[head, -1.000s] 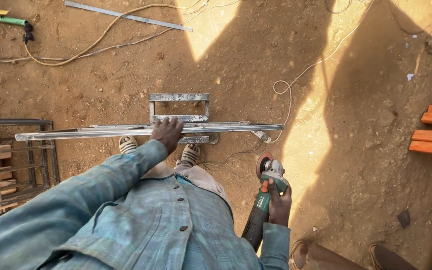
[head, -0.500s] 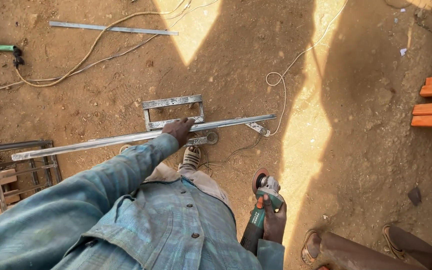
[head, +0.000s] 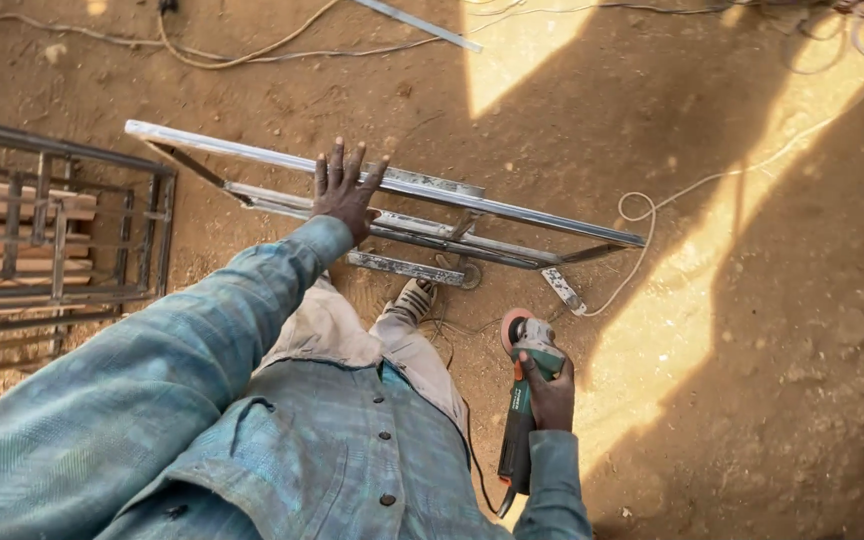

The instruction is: Using an angle grinder to smooth the welded joints and edges of a metal frame on the ground.

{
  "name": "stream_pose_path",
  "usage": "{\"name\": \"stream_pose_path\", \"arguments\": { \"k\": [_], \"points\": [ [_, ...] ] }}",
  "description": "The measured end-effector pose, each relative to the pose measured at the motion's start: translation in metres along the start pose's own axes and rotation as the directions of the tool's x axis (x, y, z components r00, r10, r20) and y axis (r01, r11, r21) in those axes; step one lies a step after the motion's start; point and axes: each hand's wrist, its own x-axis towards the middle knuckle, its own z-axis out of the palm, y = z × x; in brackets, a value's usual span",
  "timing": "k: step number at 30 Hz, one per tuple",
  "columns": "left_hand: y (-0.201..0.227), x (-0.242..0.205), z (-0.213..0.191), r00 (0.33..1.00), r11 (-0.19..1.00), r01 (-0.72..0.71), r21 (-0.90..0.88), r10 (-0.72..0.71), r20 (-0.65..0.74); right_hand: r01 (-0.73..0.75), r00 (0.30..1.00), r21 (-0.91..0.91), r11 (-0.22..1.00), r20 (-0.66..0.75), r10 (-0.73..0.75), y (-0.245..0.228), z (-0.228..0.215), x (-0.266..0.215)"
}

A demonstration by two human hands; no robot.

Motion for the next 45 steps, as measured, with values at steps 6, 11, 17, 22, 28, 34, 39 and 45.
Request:
{"name": "stream_pose_path", "arguments": {
  "k": [6,11,17,22,28,34,39,45],
  "points": [
    [0.007,-0.008,0.01,0.999,1.0,0.021,0.006,-0.021,-0.047,0.053,0.99,-0.267,0.962,0.137,-0.016,-0.034,0.034,0.069],
    [-0.036,0.015,0.022,0.983,0.982,-0.181,0.052,0.181,0.003,0.084,0.988,-0.43,0.899,0.155,-0.019,-0.053,0.058,0.113],
    [-0.035,0.016,0.009,0.975,0.974,-0.217,0.071,0.213,0.063,0.155,0.988,-0.61,0.777,0.097,-0.121,-0.071,0.079,0.157],
    [-0.023,0.01,-0.022,0.964,0.989,-0.136,0.056,0.119,0.237,0.171,0.985,-0.635,0.753,0.102,-0.138,-0.065,0.085,0.183],
    [-0.023,0.011,-0.012,0.975,0.988,-0.136,0.07,0.121,0.186,0.304,0.952,-0.671,0.676,0.181,-0.248,-0.066,0.1,0.194],
    [-0.025,0.017,-0.008,0.981,0.987,-0.134,0.092,0.119,0.153,0.39,0.915,-0.754,0.528,0.253,-0.314,-0.07,0.131,0.194],
    [-0.027,0.014,-0.001,0.986,0.988,-0.131,0.077,0.121,0.118,0.384,0.911,-0.781,0.492,0.234,-0.339,-0.065,0.138,0.201],
    [-0.027,0.011,-0.009,0.982,0.989,-0.141,0.049,0.133,0.134,0.361,0.929,-0.661,0.658,0.19,-0.318,-0.066,0.103,0.193]
  ]
}}
